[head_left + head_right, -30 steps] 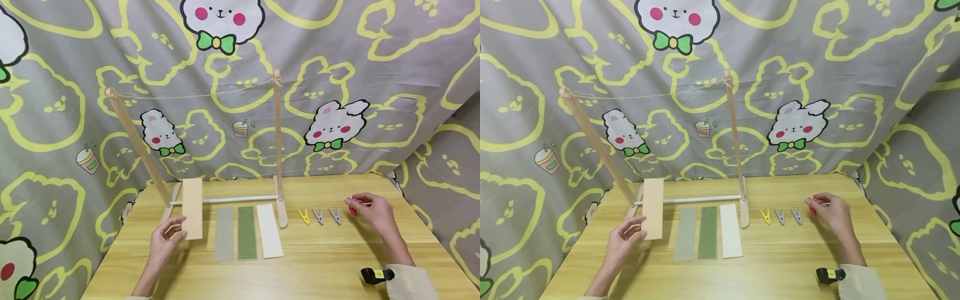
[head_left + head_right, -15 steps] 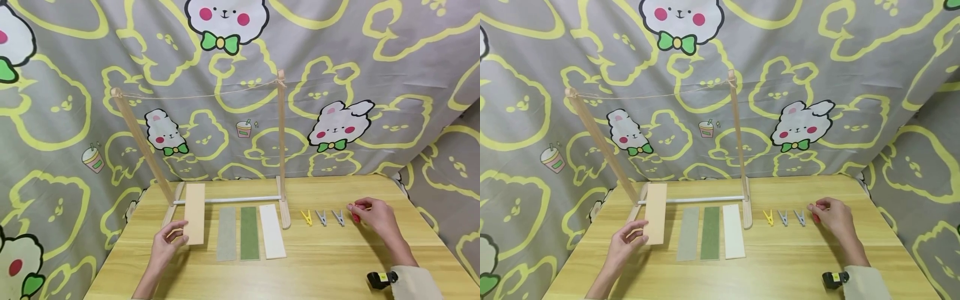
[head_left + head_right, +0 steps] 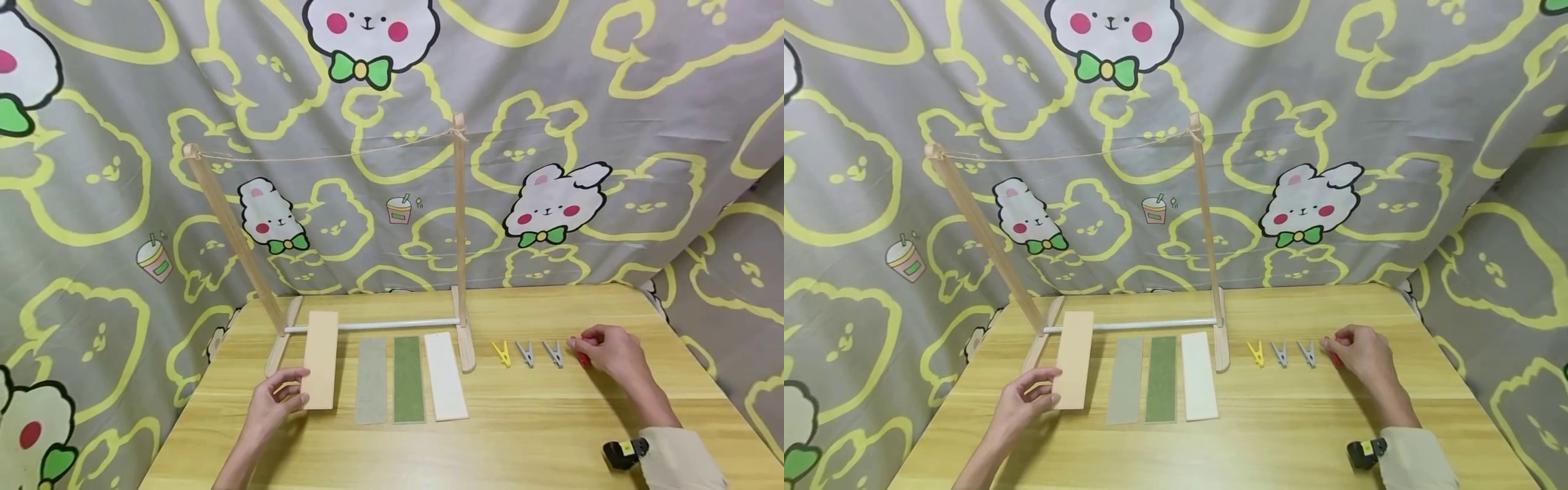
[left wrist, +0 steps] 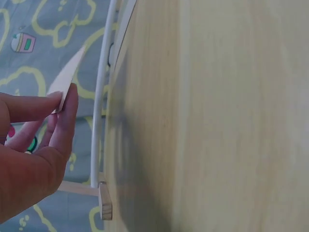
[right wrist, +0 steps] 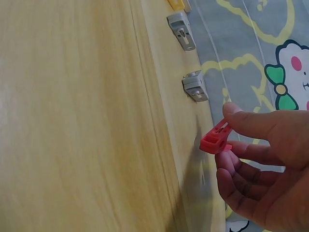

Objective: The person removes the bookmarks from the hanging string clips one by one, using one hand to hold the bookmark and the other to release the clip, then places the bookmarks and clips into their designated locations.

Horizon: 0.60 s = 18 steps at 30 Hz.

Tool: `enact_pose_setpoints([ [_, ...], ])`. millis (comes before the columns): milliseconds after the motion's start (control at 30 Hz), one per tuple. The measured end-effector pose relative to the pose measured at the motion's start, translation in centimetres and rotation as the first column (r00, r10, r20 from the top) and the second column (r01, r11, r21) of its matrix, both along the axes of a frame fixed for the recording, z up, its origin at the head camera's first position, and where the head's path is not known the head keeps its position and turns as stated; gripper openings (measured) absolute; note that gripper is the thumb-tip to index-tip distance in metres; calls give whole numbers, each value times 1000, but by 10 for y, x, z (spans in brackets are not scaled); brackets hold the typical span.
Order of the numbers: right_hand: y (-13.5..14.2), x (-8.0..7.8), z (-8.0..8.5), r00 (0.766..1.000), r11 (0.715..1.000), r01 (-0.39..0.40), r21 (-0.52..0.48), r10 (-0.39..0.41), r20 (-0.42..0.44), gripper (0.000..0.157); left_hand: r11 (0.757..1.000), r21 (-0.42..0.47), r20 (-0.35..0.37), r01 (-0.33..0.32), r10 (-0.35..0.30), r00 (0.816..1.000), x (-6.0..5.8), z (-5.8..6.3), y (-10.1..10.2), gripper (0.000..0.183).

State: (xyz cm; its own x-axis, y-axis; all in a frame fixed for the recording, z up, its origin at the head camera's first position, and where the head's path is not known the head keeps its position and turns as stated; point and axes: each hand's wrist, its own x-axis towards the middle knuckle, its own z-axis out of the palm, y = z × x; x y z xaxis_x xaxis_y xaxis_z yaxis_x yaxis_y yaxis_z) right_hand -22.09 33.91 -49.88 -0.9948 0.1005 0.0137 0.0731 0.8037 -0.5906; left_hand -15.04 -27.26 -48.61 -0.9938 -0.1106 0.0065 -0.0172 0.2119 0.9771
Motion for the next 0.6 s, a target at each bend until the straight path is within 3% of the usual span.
enact_pose_setpoints([
  [233, -1, -1, 2, 999, 1000, -18, 14, 17, 27, 41, 998, 44, 93, 35, -39, 995, -2, -1, 1, 45],
  [600, -4, -4, 0, 999, 999, -25, 36, 24, 33, 40, 999, 28, 128, 30, -33, 991, 0, -4, -3, 43],
])
